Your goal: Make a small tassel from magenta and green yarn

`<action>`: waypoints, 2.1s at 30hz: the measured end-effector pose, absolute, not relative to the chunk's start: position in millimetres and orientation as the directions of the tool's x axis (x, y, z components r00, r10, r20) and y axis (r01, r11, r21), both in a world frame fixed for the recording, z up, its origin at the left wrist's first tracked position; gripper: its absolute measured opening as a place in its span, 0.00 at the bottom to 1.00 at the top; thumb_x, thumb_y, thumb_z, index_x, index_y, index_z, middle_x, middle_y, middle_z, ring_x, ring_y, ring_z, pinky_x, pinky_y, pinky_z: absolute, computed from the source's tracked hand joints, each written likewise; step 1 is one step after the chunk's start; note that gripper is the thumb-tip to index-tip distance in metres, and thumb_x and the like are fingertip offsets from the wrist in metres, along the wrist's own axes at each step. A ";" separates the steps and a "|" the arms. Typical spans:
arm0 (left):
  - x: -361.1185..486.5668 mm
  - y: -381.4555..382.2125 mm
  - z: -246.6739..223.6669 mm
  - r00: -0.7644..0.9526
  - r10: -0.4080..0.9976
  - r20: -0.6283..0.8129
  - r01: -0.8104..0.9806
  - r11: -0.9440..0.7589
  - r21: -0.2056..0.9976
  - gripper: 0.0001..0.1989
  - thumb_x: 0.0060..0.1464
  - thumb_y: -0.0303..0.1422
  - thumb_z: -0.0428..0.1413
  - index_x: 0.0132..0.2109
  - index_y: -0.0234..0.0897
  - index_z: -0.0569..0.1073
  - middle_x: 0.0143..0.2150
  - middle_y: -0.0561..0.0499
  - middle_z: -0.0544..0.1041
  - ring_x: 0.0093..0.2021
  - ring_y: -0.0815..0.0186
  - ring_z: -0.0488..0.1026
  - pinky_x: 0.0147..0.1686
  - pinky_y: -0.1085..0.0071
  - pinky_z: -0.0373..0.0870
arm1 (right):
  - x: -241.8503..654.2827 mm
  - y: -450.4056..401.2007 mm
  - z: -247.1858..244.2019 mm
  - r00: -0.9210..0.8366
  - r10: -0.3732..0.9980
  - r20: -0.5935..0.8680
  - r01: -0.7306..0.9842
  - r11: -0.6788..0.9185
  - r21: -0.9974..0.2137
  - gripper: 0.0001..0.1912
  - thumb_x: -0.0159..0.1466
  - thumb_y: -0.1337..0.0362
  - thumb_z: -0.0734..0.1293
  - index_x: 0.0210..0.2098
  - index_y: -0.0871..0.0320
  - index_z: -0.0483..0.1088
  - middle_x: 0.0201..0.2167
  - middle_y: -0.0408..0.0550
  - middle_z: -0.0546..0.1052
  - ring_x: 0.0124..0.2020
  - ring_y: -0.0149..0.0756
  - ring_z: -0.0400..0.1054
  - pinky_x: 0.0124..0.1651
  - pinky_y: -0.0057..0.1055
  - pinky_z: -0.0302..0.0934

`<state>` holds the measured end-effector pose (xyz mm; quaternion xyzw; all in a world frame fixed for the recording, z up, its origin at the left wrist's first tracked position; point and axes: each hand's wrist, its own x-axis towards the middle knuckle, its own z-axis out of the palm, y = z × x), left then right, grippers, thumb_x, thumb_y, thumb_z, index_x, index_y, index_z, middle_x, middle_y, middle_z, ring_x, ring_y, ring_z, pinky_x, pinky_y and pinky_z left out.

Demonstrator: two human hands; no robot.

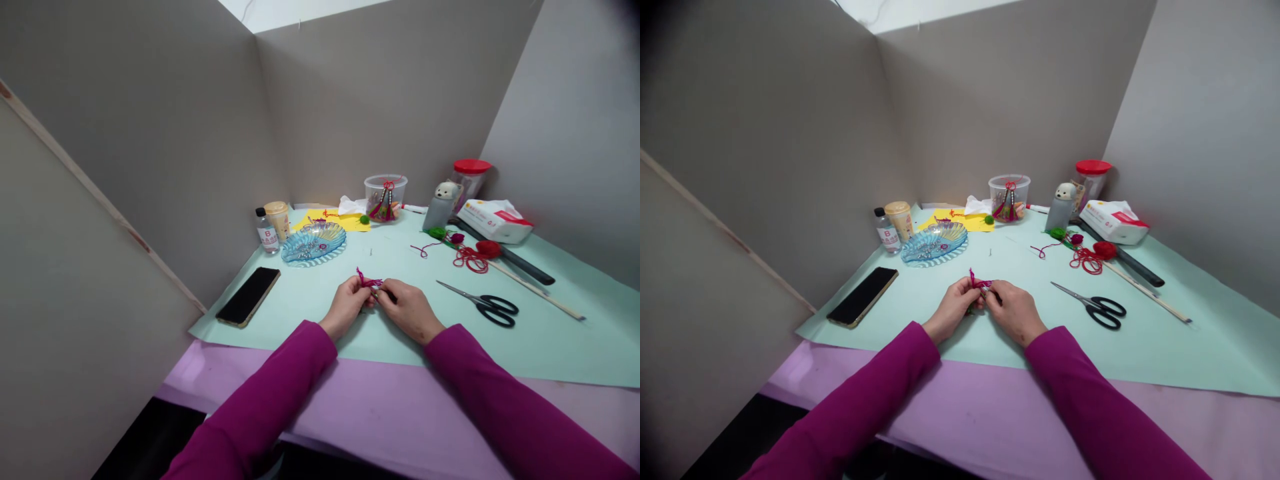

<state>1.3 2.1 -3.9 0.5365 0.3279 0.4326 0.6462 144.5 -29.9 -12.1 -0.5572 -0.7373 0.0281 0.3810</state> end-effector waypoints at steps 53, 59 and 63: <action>2.0 -0.8 -0.6 0.378 0.926 0.016 -0.171 0.052 0.984 0.12 0.46 0.35 0.57 0.29 0.36 0.61 0.22 0.57 0.66 0.19 0.75 0.62 0.21 0.77 0.58 | 141.3 -31.2 -13.3 -0.013 0.834 0.552 0.828 0.318 -0.461 0.07 0.59 0.64 0.58 0.25 0.55 0.61 0.22 0.40 0.68 0.22 0.29 0.58 0.29 0.27 0.49; 2.4 1.0 -3.9 0.377 0.926 0.027 -0.157 0.035 0.987 0.13 0.46 0.36 0.57 0.28 0.37 0.60 0.21 0.57 0.65 0.19 0.74 0.63 0.22 0.76 0.59 | 140.6 -31.9 -13.5 -0.004 0.828 0.561 0.842 0.305 -0.445 0.07 0.60 0.64 0.57 0.26 0.55 0.61 0.23 0.42 0.68 0.23 0.30 0.58 0.29 0.27 0.49; 2.0 0.2 -3.4 0.386 0.922 0.041 -0.134 0.012 0.991 0.13 0.47 0.36 0.57 0.27 0.37 0.59 0.21 0.57 0.65 0.19 0.75 0.62 0.20 0.77 0.57 | 143.0 -30.4 -14.1 0.072 0.816 0.574 0.857 0.243 -0.454 0.07 0.61 0.63 0.57 0.27 0.55 0.61 0.24 0.42 0.68 0.23 0.30 0.58 0.29 0.27 0.48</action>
